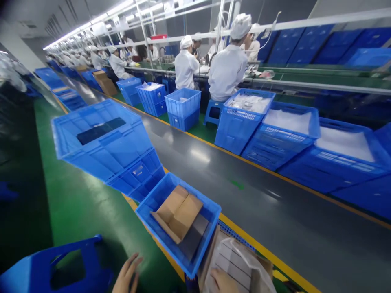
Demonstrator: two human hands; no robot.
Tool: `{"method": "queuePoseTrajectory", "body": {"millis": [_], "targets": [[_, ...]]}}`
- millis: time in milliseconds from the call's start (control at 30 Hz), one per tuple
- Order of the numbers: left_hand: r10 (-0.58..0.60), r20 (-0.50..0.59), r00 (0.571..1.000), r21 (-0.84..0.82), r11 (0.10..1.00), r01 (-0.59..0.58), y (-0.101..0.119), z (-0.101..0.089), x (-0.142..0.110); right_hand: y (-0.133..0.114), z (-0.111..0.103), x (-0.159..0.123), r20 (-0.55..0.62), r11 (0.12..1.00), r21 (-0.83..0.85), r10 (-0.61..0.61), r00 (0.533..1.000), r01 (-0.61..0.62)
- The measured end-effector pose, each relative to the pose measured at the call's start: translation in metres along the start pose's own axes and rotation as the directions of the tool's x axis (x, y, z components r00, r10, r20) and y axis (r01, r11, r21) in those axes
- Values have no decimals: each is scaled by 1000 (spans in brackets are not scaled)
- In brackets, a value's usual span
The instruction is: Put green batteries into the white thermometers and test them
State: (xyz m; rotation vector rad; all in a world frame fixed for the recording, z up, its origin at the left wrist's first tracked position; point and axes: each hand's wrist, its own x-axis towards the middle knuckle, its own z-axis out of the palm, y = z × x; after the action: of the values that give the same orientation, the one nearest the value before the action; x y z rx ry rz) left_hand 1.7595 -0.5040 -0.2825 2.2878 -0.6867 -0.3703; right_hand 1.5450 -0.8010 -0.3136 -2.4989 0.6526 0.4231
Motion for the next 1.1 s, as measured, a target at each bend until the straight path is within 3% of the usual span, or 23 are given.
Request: {"method": "queuePoseTrajectory", "body": {"millis": [33,100,200,300,400,600,700,800,933,1100], "targets": [[14,90,996,-7,1000,-13,0,21,28,-3,11,39,44,998,-34,-52,998,53],[-33,165,986,-5,999,34,-2,65,82,-10,32,116,105,981,-105,-152,983,163],[-132,168,977,10,991,132,-24,129,147,-22,61,213,144,940,-191,-258,955,282],[-238,151,959,62,971,231,-61,181,184,-27,89,278,132,903,-230,-342,931,364],[-351,165,922,155,932,327,-92,213,202,-27,109,309,132,875,-237,-401,907,421],[-490,208,846,406,831,381,-106,249,229,-22,111,306,124,822,-281,-481,868,495],[-490,242,838,497,804,327,-102,263,232,-16,103,286,117,797,-300,-514,850,524],[-456,266,849,556,792,251,-100,268,224,-8,99,257,69,810,-317,-498,864,493],[-403,318,858,583,797,159,-105,245,219,10,102,210,-22,876,-310,-396,918,371],[-416,387,823,601,790,116,-135,179,239,21,116,176,-167,946,-253,-250,954,204]]}}
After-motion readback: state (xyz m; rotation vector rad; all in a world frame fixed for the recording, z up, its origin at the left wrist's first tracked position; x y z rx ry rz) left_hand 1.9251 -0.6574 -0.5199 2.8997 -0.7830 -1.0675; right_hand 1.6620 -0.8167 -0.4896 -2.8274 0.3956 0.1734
